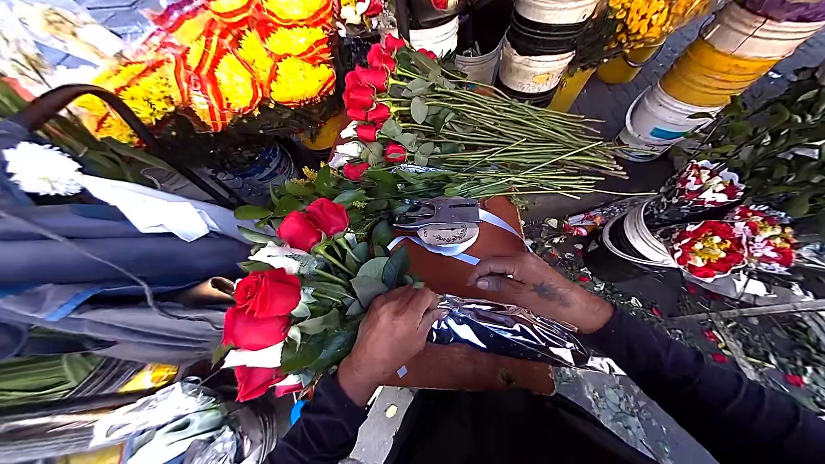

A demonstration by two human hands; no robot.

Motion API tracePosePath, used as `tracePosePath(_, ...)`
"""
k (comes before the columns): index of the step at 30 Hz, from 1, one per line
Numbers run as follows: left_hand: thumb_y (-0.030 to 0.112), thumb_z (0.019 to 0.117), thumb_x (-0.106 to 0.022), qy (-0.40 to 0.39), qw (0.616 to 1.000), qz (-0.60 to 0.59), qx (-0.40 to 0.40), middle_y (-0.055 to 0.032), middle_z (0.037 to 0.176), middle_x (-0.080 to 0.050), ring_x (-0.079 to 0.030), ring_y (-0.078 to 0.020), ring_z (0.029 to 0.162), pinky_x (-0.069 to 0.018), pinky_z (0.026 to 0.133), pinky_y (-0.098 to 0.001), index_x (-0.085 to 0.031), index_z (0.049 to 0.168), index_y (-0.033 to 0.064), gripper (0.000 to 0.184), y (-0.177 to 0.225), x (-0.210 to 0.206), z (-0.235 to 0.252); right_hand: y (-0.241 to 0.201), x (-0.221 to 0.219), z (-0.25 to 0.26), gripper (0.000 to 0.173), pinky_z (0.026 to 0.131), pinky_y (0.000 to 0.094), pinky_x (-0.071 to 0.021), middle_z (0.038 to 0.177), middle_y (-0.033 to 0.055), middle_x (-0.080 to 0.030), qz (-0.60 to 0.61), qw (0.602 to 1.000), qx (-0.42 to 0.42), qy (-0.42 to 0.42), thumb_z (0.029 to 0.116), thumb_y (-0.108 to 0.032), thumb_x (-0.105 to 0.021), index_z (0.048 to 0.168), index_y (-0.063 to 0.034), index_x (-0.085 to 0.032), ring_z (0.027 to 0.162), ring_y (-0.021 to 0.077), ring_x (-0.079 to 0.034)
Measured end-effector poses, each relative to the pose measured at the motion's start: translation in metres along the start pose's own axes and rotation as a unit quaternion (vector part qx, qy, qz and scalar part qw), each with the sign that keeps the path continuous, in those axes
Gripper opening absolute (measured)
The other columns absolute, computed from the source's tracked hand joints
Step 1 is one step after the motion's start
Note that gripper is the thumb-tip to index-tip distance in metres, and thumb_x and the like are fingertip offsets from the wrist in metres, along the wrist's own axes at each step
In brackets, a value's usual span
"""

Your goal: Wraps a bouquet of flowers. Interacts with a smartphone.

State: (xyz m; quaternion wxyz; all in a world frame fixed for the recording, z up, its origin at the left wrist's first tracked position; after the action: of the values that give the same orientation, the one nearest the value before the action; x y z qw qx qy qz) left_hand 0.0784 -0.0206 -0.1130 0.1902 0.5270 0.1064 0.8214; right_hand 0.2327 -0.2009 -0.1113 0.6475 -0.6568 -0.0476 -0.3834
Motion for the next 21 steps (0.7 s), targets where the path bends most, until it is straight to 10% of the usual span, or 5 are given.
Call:
tracePosePath(5,0.030,0.1020,-0.060,0.054,0.997,0.033,-0.050,0.0001,0.099,-0.078,-0.074,-0.0085,0.098,-0.0577,0.095,-0.0288,-0.072,0.093,0.0111,0.024,0.005,0.001,-0.013,-0.007,-0.010,0.006,0.021,0.090,0.0302,-0.0558,0.112,0.0006,-0.069,-0.022,0.983,0.129,-0.125,0.1017,-0.014,-0.058,0.115,-0.0153,-0.074,0.104,0.0109,-0.065)
tracePosePath(21,0.028,0.1001,-0.064,0.000,0.999,-0.037,-0.010,-0.0021,0.096,-0.078,-0.074,-0.0102,0.093,-0.0593,0.090,-0.0296,-0.073,0.089,0.0093,0.023,0.000,0.003,-0.003,-0.008,-0.023,0.057,0.009,0.086,0.0344,-0.0514,0.103,0.0094,-0.065,-0.007,0.902,0.242,-0.358,0.0923,-0.010,-0.071,0.097,-0.0099,-0.078,0.100,0.0216,-0.061)
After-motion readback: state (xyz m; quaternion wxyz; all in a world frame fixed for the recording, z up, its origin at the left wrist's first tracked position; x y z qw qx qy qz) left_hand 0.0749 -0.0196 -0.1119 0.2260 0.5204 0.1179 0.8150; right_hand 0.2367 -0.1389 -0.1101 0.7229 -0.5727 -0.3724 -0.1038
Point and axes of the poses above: each hand's wrist, its own z-axis towards the middle knuckle, its own x-axis out of the back of the hand, y = z × x, the point moved 4 cm from there along z, towards the middle knuckle
